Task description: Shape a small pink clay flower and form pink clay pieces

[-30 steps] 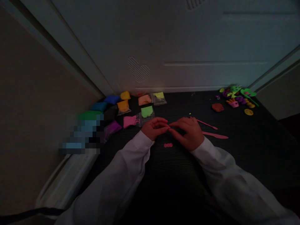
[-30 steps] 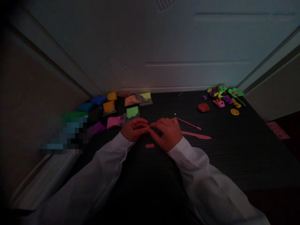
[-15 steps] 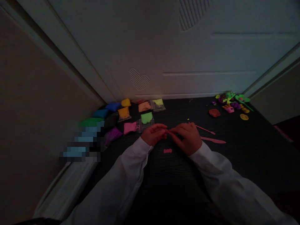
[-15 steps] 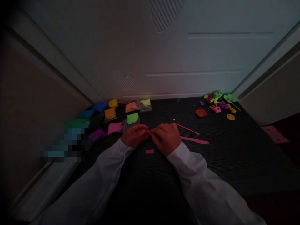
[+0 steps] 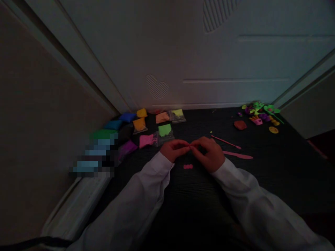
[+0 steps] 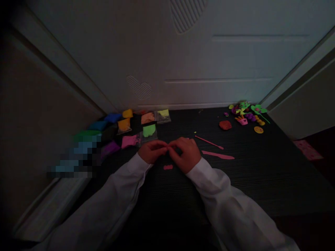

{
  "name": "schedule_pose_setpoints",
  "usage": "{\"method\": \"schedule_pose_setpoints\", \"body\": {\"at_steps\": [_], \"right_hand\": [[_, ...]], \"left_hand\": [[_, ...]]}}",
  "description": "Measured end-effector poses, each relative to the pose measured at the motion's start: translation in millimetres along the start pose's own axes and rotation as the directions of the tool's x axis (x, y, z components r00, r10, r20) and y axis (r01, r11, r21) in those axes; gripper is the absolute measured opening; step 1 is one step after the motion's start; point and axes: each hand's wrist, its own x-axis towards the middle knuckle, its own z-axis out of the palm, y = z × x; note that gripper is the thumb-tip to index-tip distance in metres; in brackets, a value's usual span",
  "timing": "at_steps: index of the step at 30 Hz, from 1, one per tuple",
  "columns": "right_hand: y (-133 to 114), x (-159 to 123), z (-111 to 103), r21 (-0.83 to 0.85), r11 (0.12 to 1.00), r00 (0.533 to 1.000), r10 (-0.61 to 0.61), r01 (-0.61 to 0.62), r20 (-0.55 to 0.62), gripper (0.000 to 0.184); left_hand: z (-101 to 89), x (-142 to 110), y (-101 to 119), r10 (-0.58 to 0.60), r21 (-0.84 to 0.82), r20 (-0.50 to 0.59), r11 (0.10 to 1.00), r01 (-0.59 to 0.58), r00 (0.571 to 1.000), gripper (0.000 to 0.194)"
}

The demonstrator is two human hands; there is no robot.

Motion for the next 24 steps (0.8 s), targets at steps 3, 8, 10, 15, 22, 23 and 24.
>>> {"method": "schedule_pose_setpoints", "body": {"at_steps": [3,8,10,15,22,23,24], "right_hand": [[-1.0,-0.1,0.0,0.000,1.000,1.000,0.001,-0.001,0.008,0.014],[0.9,0.1,-3.8,0.018,1.000,0.999,-0.006,0.007,-0.039,0.019],[2.0,0.1,-5.5,0.020,1.000,0.998,-0.007,0.008,-0.056,0.019],[1.5,-0.8,-5.7,0.007,1.000,1.000,-0.013,0.013,-0.022,0.017],[3.6,-0.5,-4.0,-0.002,1.000,0.999,-0.005,0.005,0.050,0.014],[4.0,-0.3,-4.6,-0.005,1.000,0.998,0.000,0.000,0.062,0.014],[4.2,-0.2,-5.3,-0.010,1.000,0.997,0.005,-0.004,0.075,0.014]], "left_hand": [[-1.6,1.0,-1.2,0.030,0.053,-0.005,0.998,-0.029,1.000,0.018],[-3.6,3.0,-2.8,0.054,0.052,-0.003,0.997,-0.054,0.999,0.016],[-3.9,3.3,-3.3,0.052,0.039,-0.010,0.998,-0.052,0.999,0.016],[-3.9,1.8,-2.1,0.053,0.057,0.018,0.997,-0.054,0.998,0.015],[-3.4,-0.1,0.3,0.012,0.092,0.091,0.996,-0.020,0.996,0.015],[-3.2,0.1,0.4,0.009,0.081,0.086,0.997,-0.016,0.996,0.015],[-3.0,0.3,0.7,0.008,0.062,0.076,0.998,-0.013,0.997,0.016]]}}
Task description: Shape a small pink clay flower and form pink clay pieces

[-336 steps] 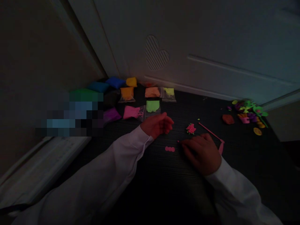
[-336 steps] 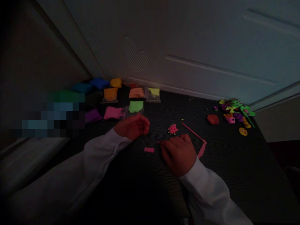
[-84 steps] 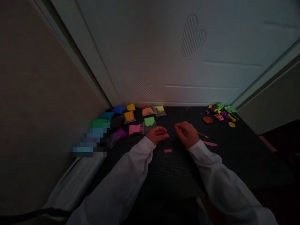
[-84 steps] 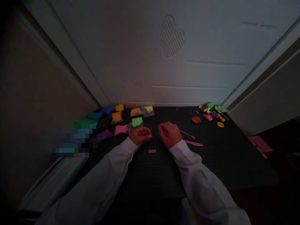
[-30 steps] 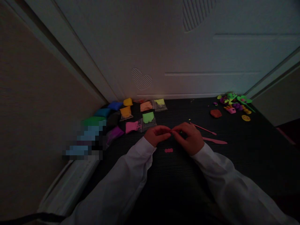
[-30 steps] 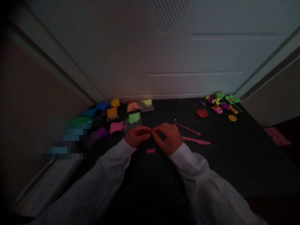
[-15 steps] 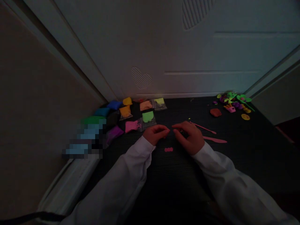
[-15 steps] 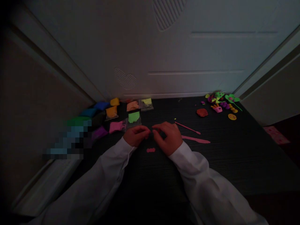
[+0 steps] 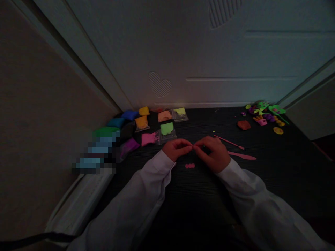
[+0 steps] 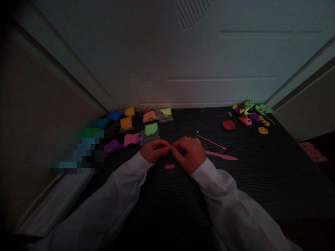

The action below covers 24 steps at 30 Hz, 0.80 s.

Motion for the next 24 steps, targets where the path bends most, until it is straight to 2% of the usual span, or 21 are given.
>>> {"method": "schedule_pose_setpoints", "body": {"at_steps": [5,10,13,24], "right_hand": [[-1.2,-2.6,-2.2,-0.116,0.993,0.996,0.005,0.005,0.090,0.016],[-2.2,-6.8,2.1,-0.247,0.968,0.981,0.016,0.033,0.192,0.015],[-0.4,-7.7,5.2,-0.280,0.959,0.976,0.023,0.040,0.216,0.016],[5.3,-6.6,5.0,-0.362,0.930,0.986,-0.006,0.067,0.167,0.019]], "left_hand": [[1.4,1.0,7.1,-0.052,-0.212,-0.066,0.977,0.037,0.996,0.024],[0.4,0.3,15.8,-0.108,-0.371,-0.068,0.926,0.075,0.992,0.026],[-0.3,0.0,17.0,-0.124,-0.384,-0.067,0.919,0.089,0.990,0.026],[-1.3,0.6,15.6,-0.119,-0.371,-0.033,0.923,0.099,0.992,0.022]]}}
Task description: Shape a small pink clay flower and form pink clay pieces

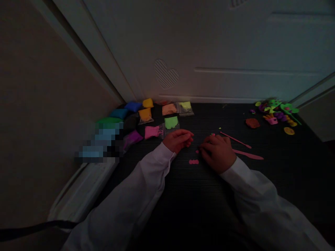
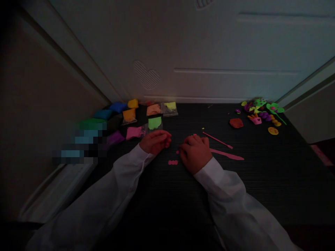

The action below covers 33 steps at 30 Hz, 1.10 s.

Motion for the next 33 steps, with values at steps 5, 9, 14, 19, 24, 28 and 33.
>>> {"method": "schedule_pose_setpoints", "body": {"at_steps": [5,9,14,19,24,28,33], "right_hand": [[0.6,-6.6,-5.3,-0.042,0.999,0.998,-0.032,0.035,0.053,0.026],[-0.4,-16.6,-8.3,-0.072,0.993,0.989,-0.089,0.098,0.119,0.031],[-3.2,-20.7,-8.8,-0.069,0.989,0.984,-0.121,0.132,0.134,0.032],[-4.3,-19.9,-8.0,-0.027,0.991,0.983,-0.128,0.132,0.133,0.031],[-4.0,-21.6,-4.1,0.053,0.998,0.988,-0.052,0.045,0.148,0.030],[-3.5,-21.3,1.2,0.145,0.989,0.992,-0.007,-0.011,0.122,0.029],[2.8,-17.8,9.2,0.294,0.956,1.000,0.011,-0.014,0.012,0.026]], "left_hand": [[-0.9,-0.2,-0.1,-0.003,-0.002,0.002,1.000,0.003,1.000,0.020],[0.1,-0.6,1.0,-0.020,-0.016,-0.007,1.000,0.020,1.000,0.022],[0.4,0.0,1.3,-0.024,-0.029,-0.003,0.999,0.024,1.000,0.022],[-1.2,0.6,0.6,-0.033,-0.031,-0.012,0.999,0.033,0.999,0.022],[-2.7,0.8,0.6,-0.046,-0.014,-0.033,0.999,0.045,0.998,0.023],[-4.0,1.5,-0.4,-0.029,0.006,-0.023,1.000,0.029,0.999,0.022],[-3.8,2.2,-2.6,0.016,0.058,-0.019,0.998,-0.015,1.000,0.023]]}}
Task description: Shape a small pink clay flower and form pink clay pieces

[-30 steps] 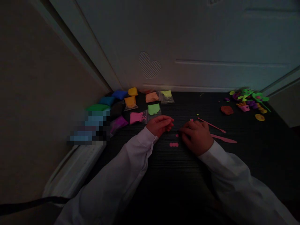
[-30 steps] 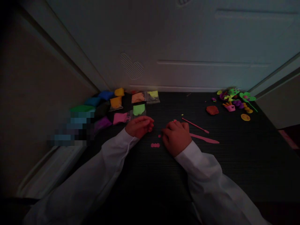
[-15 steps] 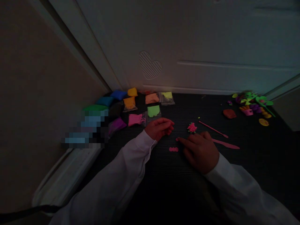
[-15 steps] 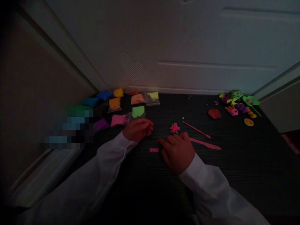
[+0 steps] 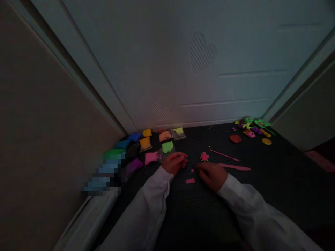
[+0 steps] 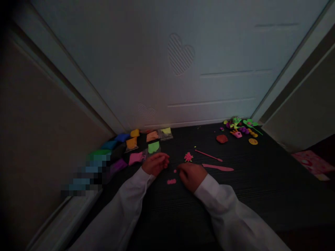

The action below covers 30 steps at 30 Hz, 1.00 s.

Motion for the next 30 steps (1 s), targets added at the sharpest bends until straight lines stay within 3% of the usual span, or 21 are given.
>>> {"method": "schedule_pose_setpoints", "body": {"at_steps": [5,15,30], "right_hand": [[6.1,0.8,1.3,0.077,0.997,0.992,0.004,0.005,-0.123,0.026],[10.2,-3.5,-0.9,0.101,0.993,0.969,0.081,-0.059,-0.232,0.024],[16.5,-4.8,0.8,0.143,0.988,0.971,0.085,-0.054,-0.222,0.024]], "left_hand": [[0.0,-2.6,-3.4,0.088,0.068,-0.042,0.994,-0.085,0.995,0.021],[-7.0,-12.1,-7.5,0.154,0.096,-0.102,0.985,-0.144,0.983,0.019],[-9.0,-11.6,-9.4,0.156,0.085,-0.098,0.985,-0.148,0.983,0.024]]}}
